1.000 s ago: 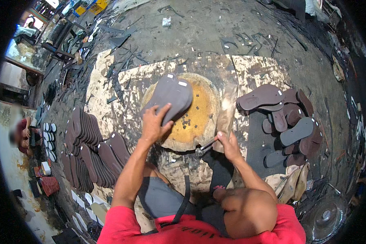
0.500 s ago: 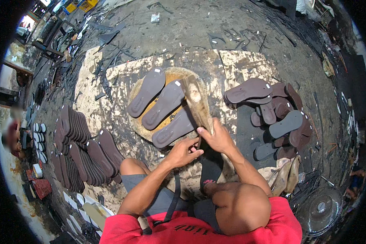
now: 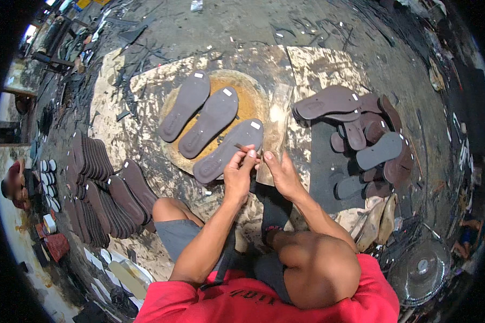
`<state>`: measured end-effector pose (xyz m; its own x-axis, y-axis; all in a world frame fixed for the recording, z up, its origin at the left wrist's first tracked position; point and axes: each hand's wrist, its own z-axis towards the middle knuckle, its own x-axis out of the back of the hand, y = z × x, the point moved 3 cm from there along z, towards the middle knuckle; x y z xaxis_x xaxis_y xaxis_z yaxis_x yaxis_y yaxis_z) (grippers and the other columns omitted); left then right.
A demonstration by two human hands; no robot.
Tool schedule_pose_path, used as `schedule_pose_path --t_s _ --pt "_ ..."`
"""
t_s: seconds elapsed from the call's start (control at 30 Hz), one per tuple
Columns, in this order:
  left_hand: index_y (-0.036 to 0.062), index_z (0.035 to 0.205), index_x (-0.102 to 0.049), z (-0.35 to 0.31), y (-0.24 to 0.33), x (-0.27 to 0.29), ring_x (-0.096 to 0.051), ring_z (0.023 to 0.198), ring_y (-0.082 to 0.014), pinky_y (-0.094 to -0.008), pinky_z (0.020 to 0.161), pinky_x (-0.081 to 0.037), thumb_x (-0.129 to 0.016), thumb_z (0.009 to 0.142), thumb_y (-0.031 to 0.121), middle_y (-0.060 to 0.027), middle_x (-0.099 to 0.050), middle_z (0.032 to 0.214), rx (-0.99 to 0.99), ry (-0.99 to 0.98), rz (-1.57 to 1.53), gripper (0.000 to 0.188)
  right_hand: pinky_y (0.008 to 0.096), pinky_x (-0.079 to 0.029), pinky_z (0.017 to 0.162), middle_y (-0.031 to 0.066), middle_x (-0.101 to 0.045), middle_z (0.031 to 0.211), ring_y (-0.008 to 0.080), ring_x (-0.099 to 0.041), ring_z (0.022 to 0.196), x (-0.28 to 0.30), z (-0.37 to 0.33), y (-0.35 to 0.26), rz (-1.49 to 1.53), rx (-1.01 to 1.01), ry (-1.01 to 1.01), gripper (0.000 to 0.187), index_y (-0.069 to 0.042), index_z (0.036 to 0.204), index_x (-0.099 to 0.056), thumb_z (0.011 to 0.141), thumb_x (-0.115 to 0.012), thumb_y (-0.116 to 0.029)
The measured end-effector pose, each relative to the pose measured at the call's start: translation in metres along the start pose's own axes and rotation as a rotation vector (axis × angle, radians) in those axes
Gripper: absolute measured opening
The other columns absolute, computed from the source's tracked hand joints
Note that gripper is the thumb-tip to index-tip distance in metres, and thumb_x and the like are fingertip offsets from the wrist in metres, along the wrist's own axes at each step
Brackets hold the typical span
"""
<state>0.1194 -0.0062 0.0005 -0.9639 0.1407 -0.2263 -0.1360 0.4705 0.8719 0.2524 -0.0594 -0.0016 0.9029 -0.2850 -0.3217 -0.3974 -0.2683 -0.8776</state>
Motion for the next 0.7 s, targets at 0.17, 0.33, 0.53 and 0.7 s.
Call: schedule_pose_path --t_s 0.17,0.33,0.53,0.7 --pt "0.0019 0.115 -0.07 0.036 0.009 0.007 -0.065 0.082 -0.0084 -0.0238 0.074 -0.053 -0.064 0.107 0.028 -0.0016 -0.07 0.094 -0.029 0.106 -0.055 0.028 0.0343 -0.053 0.087 0.0103 -0.068 0.104 0.0176 -0.065 0.096 0.017 -0.002 0.003 -0.52 0.104 0.121 0.046 0.003 0.133 -0.051 0.107 -0.061 -0.034" --pt "-0.0002 0.113 -0.072 0.086 0.021 0.02 -0.067 0.077 -0.0084 -0.025 0.069 -0.054 -0.062 0.107 0.026 -0.004 -0.072 0.086 -0.271 0.075 0.399 0.029 0.0388 -0.051 0.094 0.017 -0.068 0.112 0.0243 -0.065 0.104 0.043 -0.011 0.013 -0.618 -0.114 0.08 0.055 0.005 0.132 -0.053 0.104 -0.064 -0.04" --pt "-0.0003 0.118 -0.071 0.09 0.016 0.024 -0.071 0.083 -0.0127 -0.0271 0.074 -0.057 -0.06 0.108 0.026 -0.0069 -0.073 0.094 -0.264 0.068 0.521 0.03 0.04 -0.05 0.097 0.0183 -0.07 0.119 0.0267 -0.067 0.107 0.054 -0.008 0.025 -0.276 -0.488 -0.085 0.071 0.006 0.136 -0.056 0.102 -0.06 -0.056" --pt "-0.0013 0.103 -0.071 0.085 0.022 0.019 -0.068 0.074 -0.0113 -0.0305 0.069 -0.054 -0.066 0.104 0.022 -0.009 -0.073 0.081 -0.346 0.1 0.573 0.024 0.0308 -0.055 0.069 0.0082 -0.071 0.089 0.0141 -0.066 0.077 0.026 0.0 -0.092 -0.281 -0.299 -0.133 0.043 -0.001 0.119 -0.061 0.107 -0.059 -0.042"
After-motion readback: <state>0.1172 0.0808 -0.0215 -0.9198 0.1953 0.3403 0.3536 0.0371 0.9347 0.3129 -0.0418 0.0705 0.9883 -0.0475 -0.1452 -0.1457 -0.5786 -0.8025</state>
